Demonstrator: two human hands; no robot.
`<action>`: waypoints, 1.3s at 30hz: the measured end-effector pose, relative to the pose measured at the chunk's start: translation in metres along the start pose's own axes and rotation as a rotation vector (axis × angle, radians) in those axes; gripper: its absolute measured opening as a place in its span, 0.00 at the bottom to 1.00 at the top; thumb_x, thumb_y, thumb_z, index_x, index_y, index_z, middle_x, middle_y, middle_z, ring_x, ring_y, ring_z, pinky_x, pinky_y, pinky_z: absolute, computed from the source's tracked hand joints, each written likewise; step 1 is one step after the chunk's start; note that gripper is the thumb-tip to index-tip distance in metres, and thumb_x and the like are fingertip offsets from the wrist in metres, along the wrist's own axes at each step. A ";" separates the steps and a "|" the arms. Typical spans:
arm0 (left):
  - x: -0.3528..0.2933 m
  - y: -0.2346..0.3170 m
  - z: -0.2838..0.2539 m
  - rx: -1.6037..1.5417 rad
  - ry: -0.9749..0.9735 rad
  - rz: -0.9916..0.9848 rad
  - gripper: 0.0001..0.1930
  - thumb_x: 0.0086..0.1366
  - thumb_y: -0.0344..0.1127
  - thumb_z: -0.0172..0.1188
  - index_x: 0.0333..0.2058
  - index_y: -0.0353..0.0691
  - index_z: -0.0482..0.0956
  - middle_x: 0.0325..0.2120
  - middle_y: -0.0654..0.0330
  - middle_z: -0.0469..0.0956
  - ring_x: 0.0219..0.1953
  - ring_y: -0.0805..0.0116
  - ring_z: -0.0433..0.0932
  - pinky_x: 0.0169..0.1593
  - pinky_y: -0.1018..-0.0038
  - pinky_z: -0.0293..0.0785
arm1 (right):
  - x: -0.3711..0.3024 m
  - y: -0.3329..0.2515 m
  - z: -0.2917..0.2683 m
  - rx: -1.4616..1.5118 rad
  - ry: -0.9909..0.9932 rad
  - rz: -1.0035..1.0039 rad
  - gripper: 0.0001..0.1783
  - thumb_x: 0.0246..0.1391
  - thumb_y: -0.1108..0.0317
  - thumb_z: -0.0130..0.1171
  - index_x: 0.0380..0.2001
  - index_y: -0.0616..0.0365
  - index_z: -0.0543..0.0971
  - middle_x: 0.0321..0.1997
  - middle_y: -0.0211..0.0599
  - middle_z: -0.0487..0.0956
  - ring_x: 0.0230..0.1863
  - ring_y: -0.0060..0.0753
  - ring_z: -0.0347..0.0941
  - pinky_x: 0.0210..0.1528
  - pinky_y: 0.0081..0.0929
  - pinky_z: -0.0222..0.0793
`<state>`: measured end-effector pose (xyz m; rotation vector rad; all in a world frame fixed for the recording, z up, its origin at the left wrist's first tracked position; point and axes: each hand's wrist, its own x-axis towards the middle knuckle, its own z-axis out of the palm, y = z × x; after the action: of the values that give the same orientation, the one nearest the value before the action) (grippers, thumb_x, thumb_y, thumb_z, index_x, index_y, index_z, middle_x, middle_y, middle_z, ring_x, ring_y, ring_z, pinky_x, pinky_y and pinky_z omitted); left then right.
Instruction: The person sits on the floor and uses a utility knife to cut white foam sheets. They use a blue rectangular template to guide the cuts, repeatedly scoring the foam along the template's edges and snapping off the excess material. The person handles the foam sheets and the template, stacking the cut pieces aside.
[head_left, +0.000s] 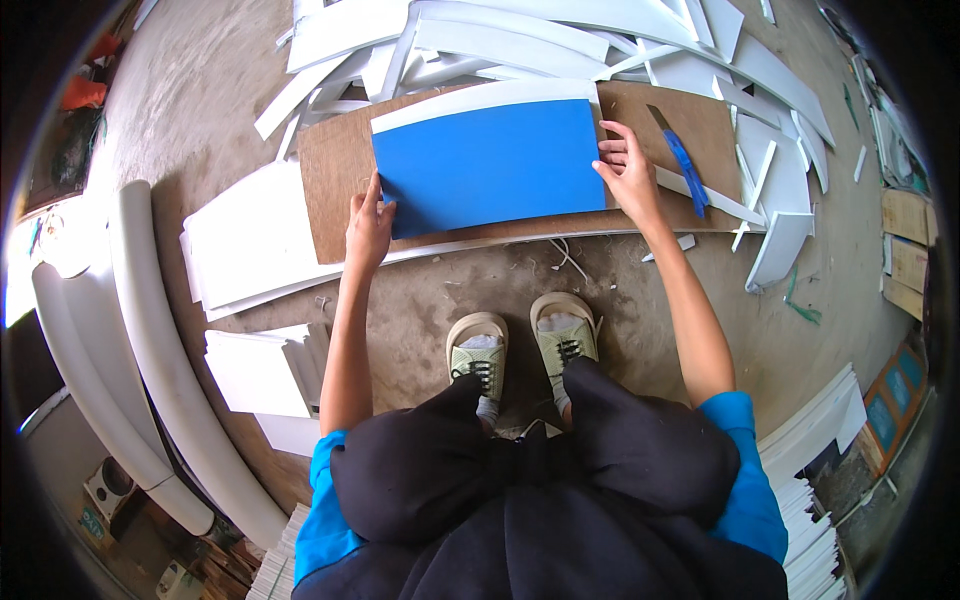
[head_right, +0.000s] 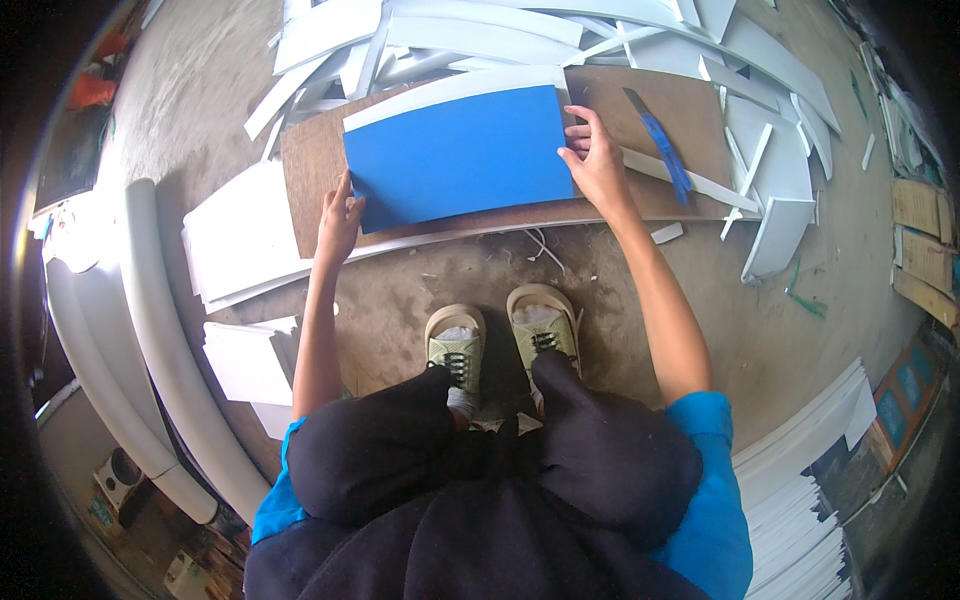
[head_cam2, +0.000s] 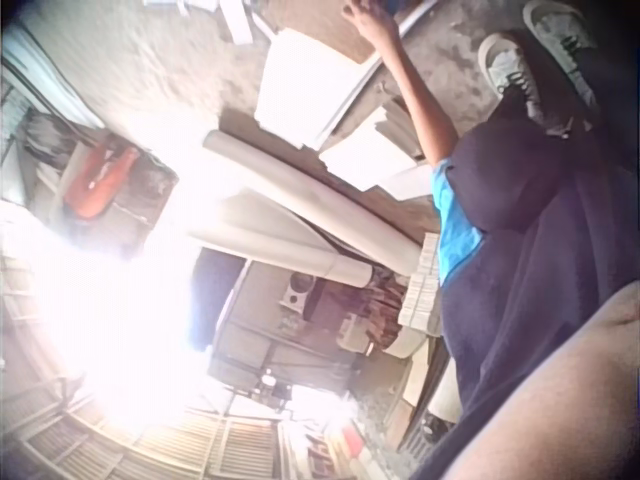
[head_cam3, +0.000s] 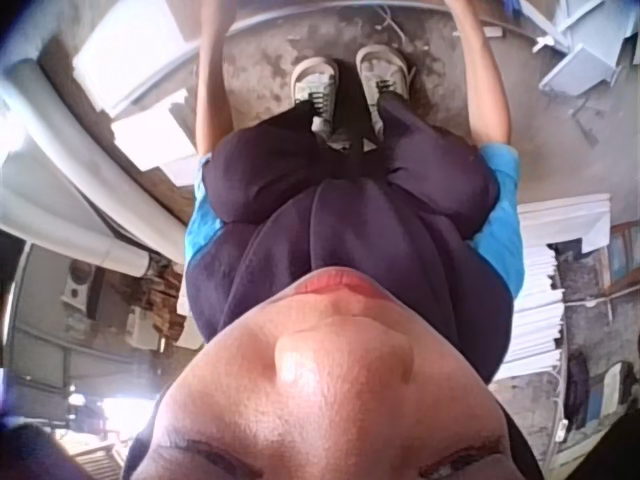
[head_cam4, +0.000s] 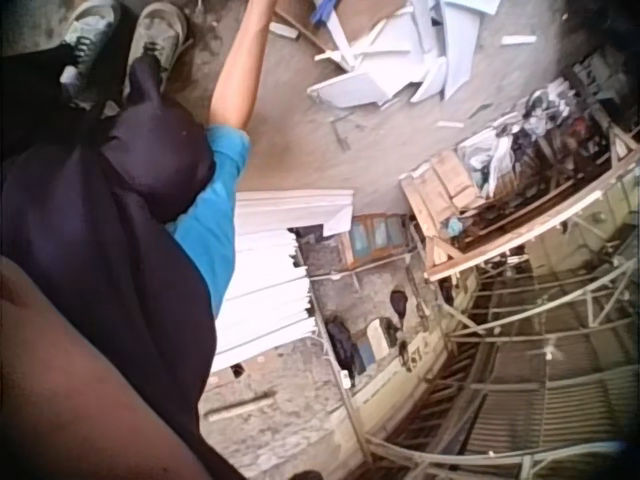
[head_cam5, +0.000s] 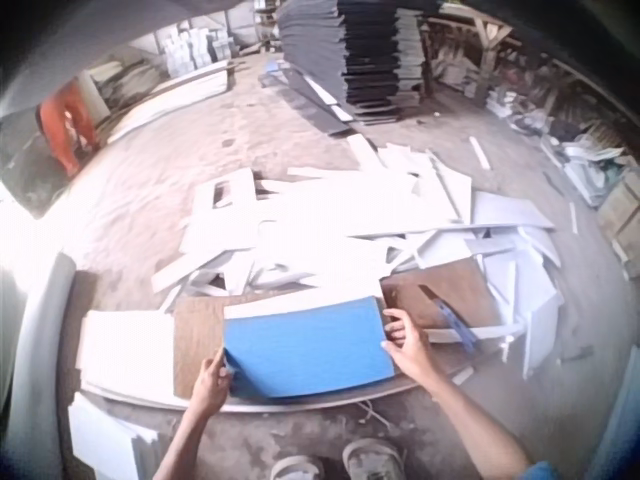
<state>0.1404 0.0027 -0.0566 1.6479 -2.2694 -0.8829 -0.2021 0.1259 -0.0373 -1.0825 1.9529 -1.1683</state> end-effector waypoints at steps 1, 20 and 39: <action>0.000 0.001 0.000 -0.011 -0.008 -0.004 0.29 0.60 0.35 0.52 0.60 0.53 0.55 0.39 0.52 0.68 0.34 0.63 0.73 0.42 0.68 0.70 | -0.001 0.001 0.000 -0.003 0.019 -0.014 0.28 0.42 0.80 0.58 0.50 0.51 0.66 0.37 0.40 0.74 0.35 0.29 0.73 0.37 0.24 0.71; 0.001 0.001 -0.002 -0.035 -0.034 -0.011 0.28 0.60 0.36 0.52 0.59 0.53 0.56 0.38 0.53 0.68 0.33 0.64 0.73 0.42 0.69 0.71 | 0.007 0.013 0.007 0.094 0.097 0.011 0.25 0.41 0.81 0.57 0.46 0.54 0.70 0.37 0.37 0.75 0.37 0.26 0.72 0.39 0.22 0.70; -0.001 0.116 0.068 0.384 0.038 0.598 0.59 0.42 0.69 0.55 0.59 0.26 0.44 0.61 0.42 0.42 0.65 0.50 0.38 0.63 0.53 0.32 | 0.013 0.017 0.009 -0.105 0.056 0.011 0.24 0.41 0.79 0.59 0.45 0.54 0.68 0.33 0.37 0.76 0.32 0.27 0.73 0.36 0.25 0.70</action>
<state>0.0150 0.0503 -0.0450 0.9579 -2.7849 -0.2849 -0.2067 0.1161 -0.0576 -1.1021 2.0812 -1.1112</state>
